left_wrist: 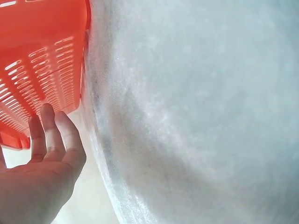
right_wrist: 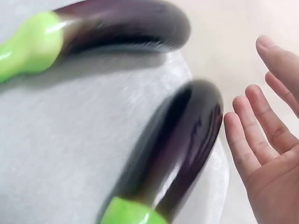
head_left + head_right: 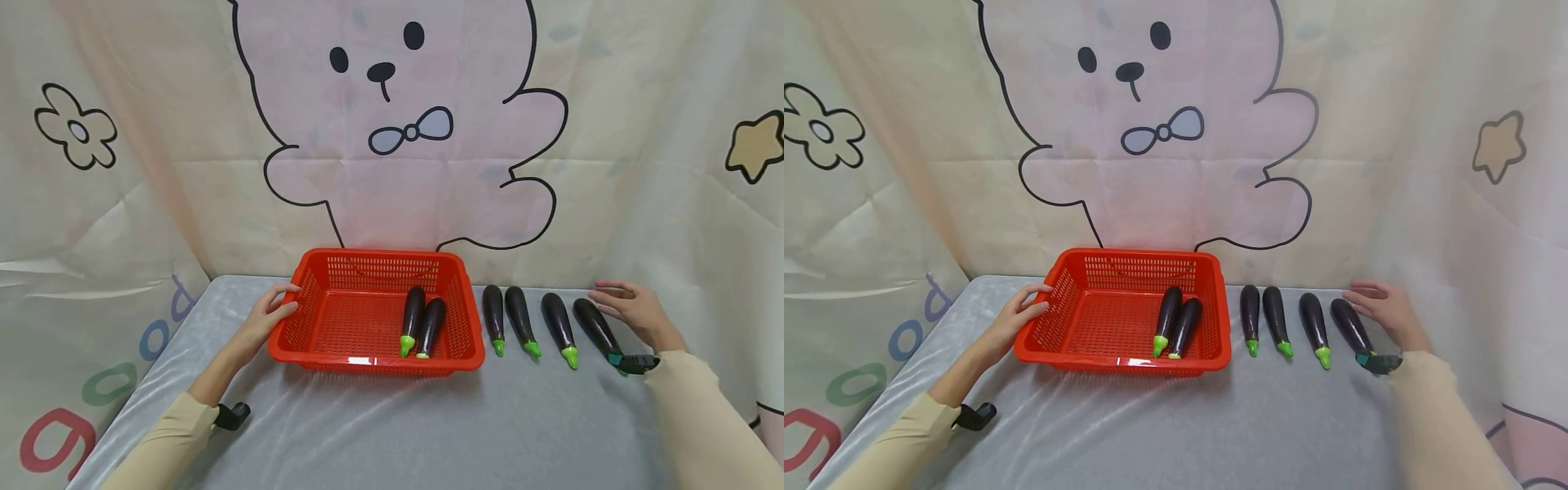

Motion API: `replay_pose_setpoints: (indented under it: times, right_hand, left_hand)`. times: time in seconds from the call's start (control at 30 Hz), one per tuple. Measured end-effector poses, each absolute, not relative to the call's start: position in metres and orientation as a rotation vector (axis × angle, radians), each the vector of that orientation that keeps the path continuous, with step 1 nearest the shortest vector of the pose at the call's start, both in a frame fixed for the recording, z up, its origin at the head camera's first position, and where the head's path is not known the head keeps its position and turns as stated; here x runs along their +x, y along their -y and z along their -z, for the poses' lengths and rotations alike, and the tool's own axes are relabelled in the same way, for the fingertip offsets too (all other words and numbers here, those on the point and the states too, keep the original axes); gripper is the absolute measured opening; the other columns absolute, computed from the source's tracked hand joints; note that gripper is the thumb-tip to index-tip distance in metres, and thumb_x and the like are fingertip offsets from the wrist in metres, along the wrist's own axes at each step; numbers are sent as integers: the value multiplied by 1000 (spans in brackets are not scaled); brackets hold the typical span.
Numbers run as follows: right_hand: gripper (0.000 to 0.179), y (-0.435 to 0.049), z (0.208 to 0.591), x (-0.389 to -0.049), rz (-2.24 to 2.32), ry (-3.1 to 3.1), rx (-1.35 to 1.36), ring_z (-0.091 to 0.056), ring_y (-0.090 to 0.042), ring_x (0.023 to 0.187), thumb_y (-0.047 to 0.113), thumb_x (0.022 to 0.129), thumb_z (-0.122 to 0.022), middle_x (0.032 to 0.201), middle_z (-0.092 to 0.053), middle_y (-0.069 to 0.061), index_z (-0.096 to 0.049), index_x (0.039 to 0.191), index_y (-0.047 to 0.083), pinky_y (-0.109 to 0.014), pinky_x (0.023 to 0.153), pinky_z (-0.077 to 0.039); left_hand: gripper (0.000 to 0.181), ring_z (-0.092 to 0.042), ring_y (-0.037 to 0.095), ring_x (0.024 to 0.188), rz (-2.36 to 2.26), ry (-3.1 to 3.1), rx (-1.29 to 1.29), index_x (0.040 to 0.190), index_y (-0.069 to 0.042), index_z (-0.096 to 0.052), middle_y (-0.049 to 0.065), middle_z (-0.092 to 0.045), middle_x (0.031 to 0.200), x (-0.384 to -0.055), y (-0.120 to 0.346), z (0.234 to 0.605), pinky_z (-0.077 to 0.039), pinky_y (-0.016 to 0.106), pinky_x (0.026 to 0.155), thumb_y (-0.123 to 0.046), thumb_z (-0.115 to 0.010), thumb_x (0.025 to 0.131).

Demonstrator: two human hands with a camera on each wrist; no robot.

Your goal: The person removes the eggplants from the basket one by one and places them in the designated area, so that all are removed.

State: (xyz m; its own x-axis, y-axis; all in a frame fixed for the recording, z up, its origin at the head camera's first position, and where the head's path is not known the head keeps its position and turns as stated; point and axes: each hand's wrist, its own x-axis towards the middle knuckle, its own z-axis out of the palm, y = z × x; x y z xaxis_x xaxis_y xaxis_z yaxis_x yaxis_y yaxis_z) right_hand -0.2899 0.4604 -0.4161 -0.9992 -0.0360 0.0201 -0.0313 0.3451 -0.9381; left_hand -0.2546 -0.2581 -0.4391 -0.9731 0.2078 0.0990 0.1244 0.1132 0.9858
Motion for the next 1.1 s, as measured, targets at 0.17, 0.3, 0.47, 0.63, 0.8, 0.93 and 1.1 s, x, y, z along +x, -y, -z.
replay_pose_setpoints:
  times: [0.17,0.3,0.47,0.63,0.8,0.93,1.1]
  right_hand:
    - [24,-454,404,-293,1833,-2595,-46,-65,1,95,13,98,-71,108,-63,17,-63,120,16,-22,81,-55]
    - [27,-444,395,-299,1855,-2592,-46,-66,-1,94,16,97,-72,107,-65,15,-63,123,13,-21,80,-55]
    - [27,-426,383,-309,2010,-2483,-97,-69,-6,91,12,96,-72,105,-69,8,-66,122,11,-24,78,-56]
    - [26,-399,371,-319,2087,-2455,-153,-71,-9,90,11,94,-74,103,-70,3,-67,119,9,-27,79,-57]
    - [26,-366,358,-326,2154,-2374,-190,-71,-13,91,6,94,-73,104,-69,-3,-65,118,3,-31,81,-57]
    - [30,-342,355,-334,2171,-2356,-213,-70,-18,95,7,94,-73,106,-69,-5,-63,120,-3,-33,82,-57]
    - [30,-315,354,-343,2180,-2308,-287,-69,-20,97,10,94,-74,112,-67,-10,-64,121,0,-34,84,-57]
  left_hand:
    - [44,-60,41,108,-2016,-2302,340,143,-6,-43,30,-47,140,-255,257,438,-58,40,81,-22,-57,105]
    - [44,-59,41,109,-2017,-2300,344,144,-6,-43,30,-47,141,-255,257,438,-58,40,81,-22,-57,105]
    - [44,-59,41,109,-2010,-2306,343,144,-6,-43,30,-47,141,-255,257,438,-58,40,82,-22,-57,105]
    - [45,-59,42,111,-2001,-2318,334,144,-6,-43,29,-47,142,-256,256,438,-58,40,82,-23,-58,105]
    - [46,-59,41,110,-2001,-2317,330,144,-6,-43,29,-47,142,-257,257,438,-58,40,82,-23,-58,104]
    - [45,-59,38,109,-2001,-2320,330,143,-5,-43,30,-48,140,-257,257,438,-58,38,82,-22,-58,105]
    - [44,-57,41,112,-1989,-2344,313,142,-5,-45,29,-48,141,-257,259,438,-58,38,82,-22,-60,104]
